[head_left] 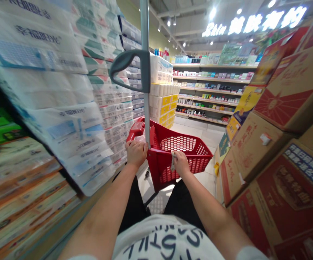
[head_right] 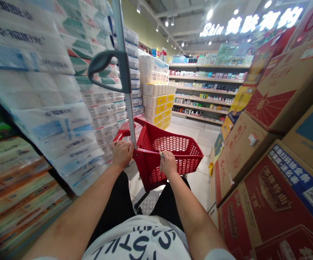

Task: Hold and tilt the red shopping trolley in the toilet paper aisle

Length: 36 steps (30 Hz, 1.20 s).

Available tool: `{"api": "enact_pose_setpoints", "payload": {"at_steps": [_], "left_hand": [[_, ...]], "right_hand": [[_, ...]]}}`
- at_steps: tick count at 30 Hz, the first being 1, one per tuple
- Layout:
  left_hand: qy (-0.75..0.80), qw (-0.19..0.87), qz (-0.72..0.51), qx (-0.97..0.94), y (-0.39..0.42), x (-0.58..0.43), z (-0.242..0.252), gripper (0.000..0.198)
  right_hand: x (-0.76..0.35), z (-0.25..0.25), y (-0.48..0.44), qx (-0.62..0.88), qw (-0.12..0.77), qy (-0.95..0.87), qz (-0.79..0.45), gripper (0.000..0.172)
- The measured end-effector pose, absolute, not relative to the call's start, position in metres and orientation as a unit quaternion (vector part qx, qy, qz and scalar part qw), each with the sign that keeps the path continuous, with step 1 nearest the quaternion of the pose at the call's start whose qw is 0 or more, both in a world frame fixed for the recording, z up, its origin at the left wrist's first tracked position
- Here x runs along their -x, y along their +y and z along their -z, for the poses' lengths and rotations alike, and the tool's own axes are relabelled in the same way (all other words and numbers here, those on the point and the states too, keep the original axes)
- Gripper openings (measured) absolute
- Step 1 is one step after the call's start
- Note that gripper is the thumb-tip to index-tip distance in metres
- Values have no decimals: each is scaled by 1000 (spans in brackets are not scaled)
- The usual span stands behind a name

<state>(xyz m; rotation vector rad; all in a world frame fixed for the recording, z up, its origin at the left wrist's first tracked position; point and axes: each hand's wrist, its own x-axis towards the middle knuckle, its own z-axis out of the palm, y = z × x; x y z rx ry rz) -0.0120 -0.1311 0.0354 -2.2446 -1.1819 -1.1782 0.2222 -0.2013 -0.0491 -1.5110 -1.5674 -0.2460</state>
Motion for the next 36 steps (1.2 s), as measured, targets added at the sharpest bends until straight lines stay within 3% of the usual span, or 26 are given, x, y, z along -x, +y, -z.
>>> {"api": "enact_pose_setpoints", "payload": {"at_steps": [9, 13, 17, 21, 26, 36], "left_hand": [[-408, 153, 389, 812, -111, 30, -39, 35], [-428, 174, 440, 770, -115, 32, -28, 29], [-407, 190, 471, 760, -127, 31, -4, 42], [-338, 188, 400, 831, -133, 22, 2, 44], [-347, 141, 330, 866, -136, -2, -10, 34], [-367, 134, 336, 857, -143, -9, -10, 23]], "right_hand": [[-212, 45, -200, 580, 455, -669, 97, 39], [-210, 43, -195, 562, 463, -682, 64, 40], [-207, 45, -193, 552, 476, -683, 51, 41], [-204, 48, -194, 554, 481, -676, 63, 42], [-203, 53, -196, 560, 475, -674, 83, 44], [-166, 48, -204, 483, 483, -717, 135, 35]]}}
